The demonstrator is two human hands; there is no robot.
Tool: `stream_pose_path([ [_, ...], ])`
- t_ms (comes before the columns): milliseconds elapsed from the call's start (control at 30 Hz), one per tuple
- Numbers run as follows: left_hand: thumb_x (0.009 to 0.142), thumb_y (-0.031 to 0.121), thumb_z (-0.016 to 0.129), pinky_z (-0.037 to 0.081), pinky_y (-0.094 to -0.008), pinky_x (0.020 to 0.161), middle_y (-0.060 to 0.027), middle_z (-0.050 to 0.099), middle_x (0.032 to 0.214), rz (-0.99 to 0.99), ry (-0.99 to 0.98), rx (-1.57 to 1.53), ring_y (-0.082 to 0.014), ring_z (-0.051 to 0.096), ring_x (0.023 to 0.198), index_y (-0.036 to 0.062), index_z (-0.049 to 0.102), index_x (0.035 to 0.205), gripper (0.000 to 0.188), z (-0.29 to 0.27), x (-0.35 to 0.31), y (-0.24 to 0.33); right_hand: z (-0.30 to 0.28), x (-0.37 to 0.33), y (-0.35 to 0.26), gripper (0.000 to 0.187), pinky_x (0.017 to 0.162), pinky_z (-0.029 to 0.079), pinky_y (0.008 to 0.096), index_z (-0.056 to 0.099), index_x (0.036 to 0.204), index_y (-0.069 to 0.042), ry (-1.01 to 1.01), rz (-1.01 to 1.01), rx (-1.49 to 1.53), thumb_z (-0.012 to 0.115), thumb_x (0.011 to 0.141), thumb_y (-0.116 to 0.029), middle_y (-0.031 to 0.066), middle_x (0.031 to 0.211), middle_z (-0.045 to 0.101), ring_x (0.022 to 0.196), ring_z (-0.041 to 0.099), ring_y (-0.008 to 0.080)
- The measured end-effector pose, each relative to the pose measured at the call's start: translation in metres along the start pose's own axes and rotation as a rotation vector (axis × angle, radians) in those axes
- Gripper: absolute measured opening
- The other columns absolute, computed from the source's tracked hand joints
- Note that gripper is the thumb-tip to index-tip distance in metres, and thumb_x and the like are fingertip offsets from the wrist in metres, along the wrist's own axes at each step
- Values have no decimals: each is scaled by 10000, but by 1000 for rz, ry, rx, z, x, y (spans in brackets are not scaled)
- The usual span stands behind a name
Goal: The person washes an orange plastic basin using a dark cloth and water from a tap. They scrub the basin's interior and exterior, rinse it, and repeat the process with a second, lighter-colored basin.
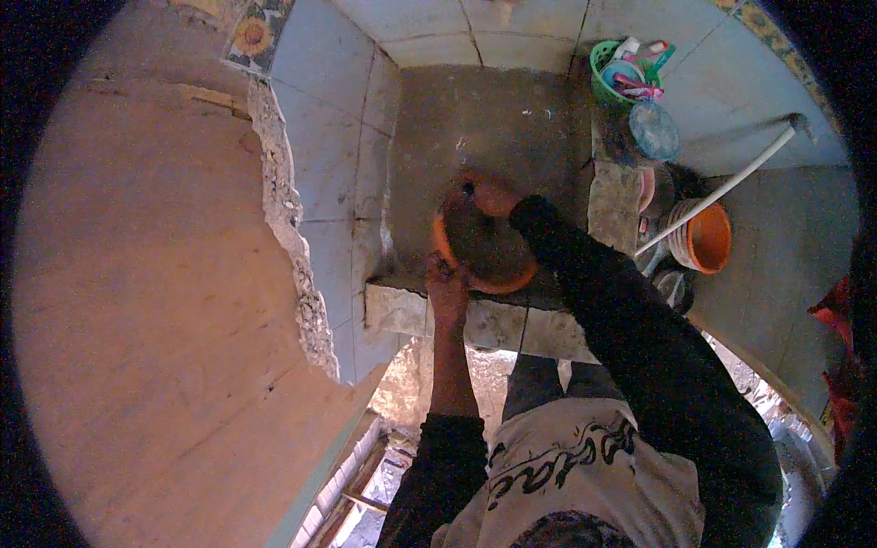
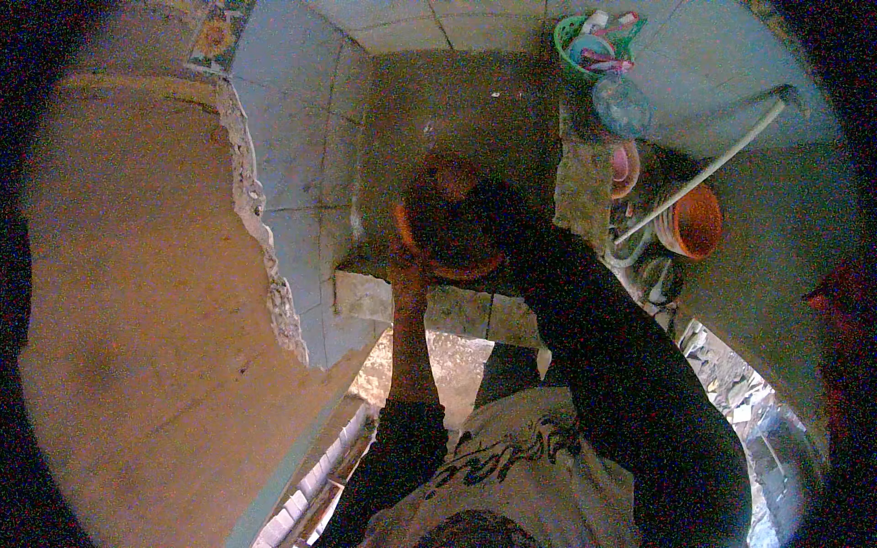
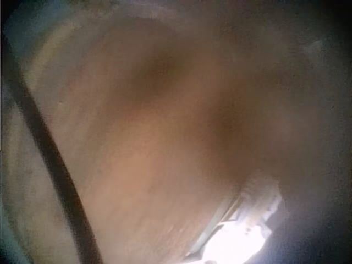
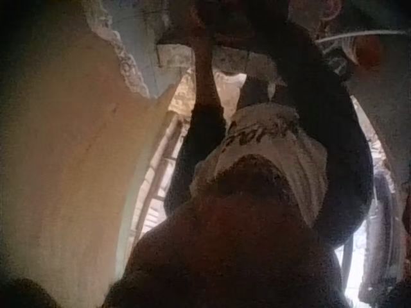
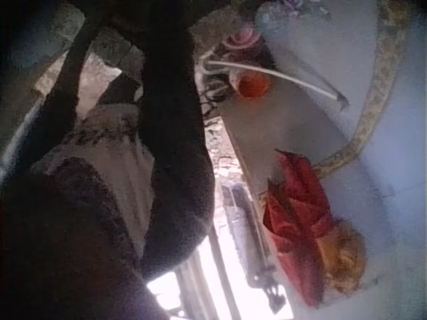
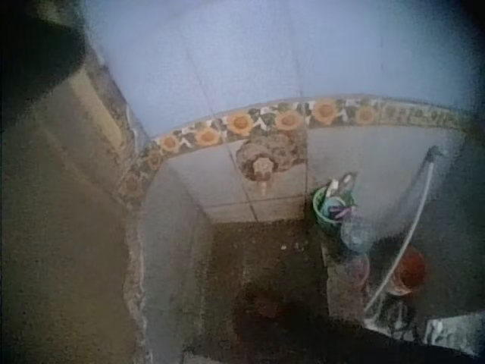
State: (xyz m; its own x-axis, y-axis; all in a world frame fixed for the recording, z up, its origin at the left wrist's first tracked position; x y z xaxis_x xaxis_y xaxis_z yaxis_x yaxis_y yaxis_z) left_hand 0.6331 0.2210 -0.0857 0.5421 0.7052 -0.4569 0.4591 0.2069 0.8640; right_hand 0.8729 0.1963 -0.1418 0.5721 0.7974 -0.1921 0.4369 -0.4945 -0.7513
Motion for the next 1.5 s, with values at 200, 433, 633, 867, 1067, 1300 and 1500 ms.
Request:
stream_pose_path([
  [200,1018,297,655,505,-379,719,-64,619,822,357,172,514,-190,598,785,-3,613,989,304,-20,8,19,-24,-19,3,316,902,532,521,707,1173,-72,-15,124,76,507,990,-234,243,1144,698,1032,677,446],
  [433,1041,353,614,503,-378,673,-91,639,767,77,11,-146,-193,601,728,-15,653,942,383,-7,14,4,-65,-53,-36,270,876,541,536,703,1138,-34,95,54,-193,596,961,-207,262,1102,683,1000,678,453],
  [633,1017,298,643,557,-356,755,-84,672,973,-48,-2,-194,-200,648,887,21,677,1042,281,11,8,3,-91,-117,-75,299,858,549,532,696,1150,-26,15,133,-220,710,921,-218,251,1090,698,1009,682,443],
  [867,952,225,721,593,-413,775,-86,652,1116,-234,-131,-494,-238,666,983,72,628,1176,287,41,4,15,-55,-133,-24,365,871,558,498,691,1217,-37,-108,445,284,725,934,-264,203,1109,721,1007,699,389],
  [1067,960,246,706,589,-402,763,-126,685,1029,17,78,-26,-261,684,941,28,585,1231,368,35,50,8,-1,-160,-17,427,859,572,443,670,1308,-78,-172,143,62,736,934,-272,161,1159,718,1005,705,319],
  [1300,911,232,735,583,-404,756,-189,713,1008,-54,-77,-37,-310,717,870,-31,550,1269,482,40,55,-7,-75,-139,5,441,754,551,337,680,1317,-88,36,333,436,739,946,-320,75,992,733,858,672,174],
  [1500,869,159,762,561,-410,898,-240,686,1187,229,137,275,-346,701,1055,-42,475,1424,656,-7,59,-23,-85,-74,-34,427,836,539,368,692,1296,-96,152,222,435,703,968,-368,104,1057,749,931,681,218],
])
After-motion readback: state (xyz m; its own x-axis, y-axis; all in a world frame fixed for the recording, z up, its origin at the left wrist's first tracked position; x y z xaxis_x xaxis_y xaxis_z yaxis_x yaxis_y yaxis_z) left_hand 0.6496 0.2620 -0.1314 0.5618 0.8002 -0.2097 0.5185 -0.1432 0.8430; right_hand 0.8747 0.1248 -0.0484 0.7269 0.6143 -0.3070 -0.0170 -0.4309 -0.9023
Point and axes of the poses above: each hand's wrist, its own x-axis towards the middle knuckle, its own z-axis out of the palm, y = z × x, the point moved 9 cm from there along x, towards the middle knuckle
